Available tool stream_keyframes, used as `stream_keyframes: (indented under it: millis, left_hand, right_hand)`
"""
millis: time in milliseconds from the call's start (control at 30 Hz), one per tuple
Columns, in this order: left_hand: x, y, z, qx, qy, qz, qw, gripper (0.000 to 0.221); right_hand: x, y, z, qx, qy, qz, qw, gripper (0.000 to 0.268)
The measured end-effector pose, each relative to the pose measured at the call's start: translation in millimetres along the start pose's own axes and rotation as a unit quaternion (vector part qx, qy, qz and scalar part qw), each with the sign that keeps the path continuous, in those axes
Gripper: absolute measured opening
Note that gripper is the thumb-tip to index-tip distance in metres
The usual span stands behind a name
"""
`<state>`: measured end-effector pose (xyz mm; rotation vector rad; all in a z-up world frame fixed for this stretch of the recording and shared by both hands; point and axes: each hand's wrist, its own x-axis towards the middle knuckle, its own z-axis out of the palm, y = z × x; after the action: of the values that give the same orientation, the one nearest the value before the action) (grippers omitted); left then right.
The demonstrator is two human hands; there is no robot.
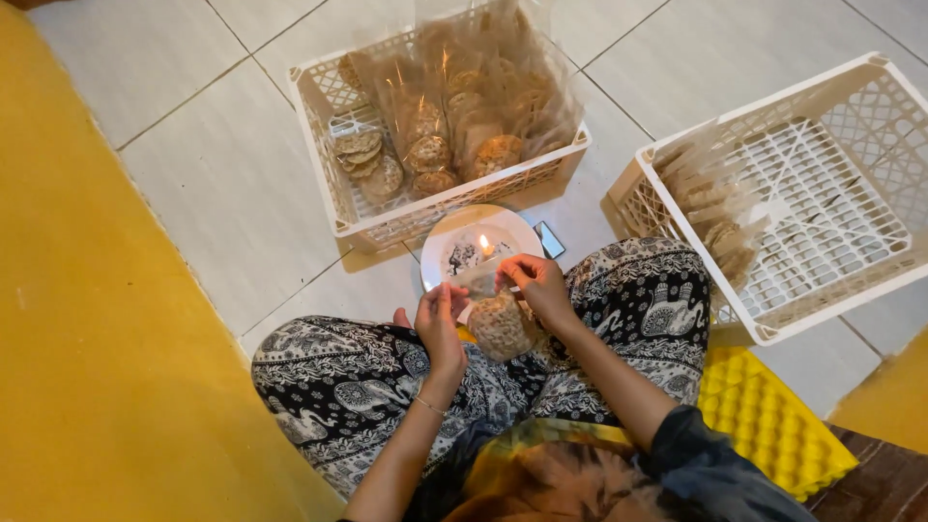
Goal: Sealing plastic bags of food items by melting the edges over a candle flame and organizing them into crates.
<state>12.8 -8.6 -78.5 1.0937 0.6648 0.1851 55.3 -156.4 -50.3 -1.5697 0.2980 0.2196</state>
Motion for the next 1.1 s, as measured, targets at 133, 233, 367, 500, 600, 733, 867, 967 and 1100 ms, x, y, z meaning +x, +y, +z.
stream_keyframes:
  millis: [133,233,367,500,600,733,867,967,1100]
  left_hand:
    - [4,-9,-6,-0.003,0.016,0.003,1.000,0.015]
    - [6,-13,-7,0.012,0.029,0.021,0.999,0.013]
    - [10,-20,-9,-0.001,0.040,0.027,0.999,0.016]
    - [6,-15,-11,-0.008,0.051,0.018,0.998,0.018]
    - [14,-31,-19,-0.009,0.045,0.022,0.999,0.020]
    - [15,-31,-20,-0.019,0.050,0.014,0.998,0.018]
    - [12,-26,-19,-0.018,0.060,-0.003,0.998,0.018]
    - [11,-24,-19,-0.009,0.061,-0.004,0.998,0.019]
    - [14,-26,-20,-0.004,0.058,-0.002,0.998,0.020]
  right_hand:
    - [3,1,1,-0.035,0.012,0.001,0.999,0.017]
    - [8,9,-1,-0.043,0.004,0.007,0.999,0.018]
    - [10,5,0,-0.031,-0.017,0.013,0.999,0.019]
    - [12,7,3,-0.035,-0.030,0.012,0.999,0.020]
    - [13,4,5,-0.042,-0.030,0.020,0.998,0.019]
    - [15,3,6,-0.039,-0.035,0.027,0.998,0.020]
    - [17,9,6,-0.039,-0.038,0.034,0.998,0.018]
    - [17,5,6,-0.040,-0.035,0.037,0.998,0.017]
    - [16,-1,7,-0.043,-0.030,0.042,0.998,0.016]
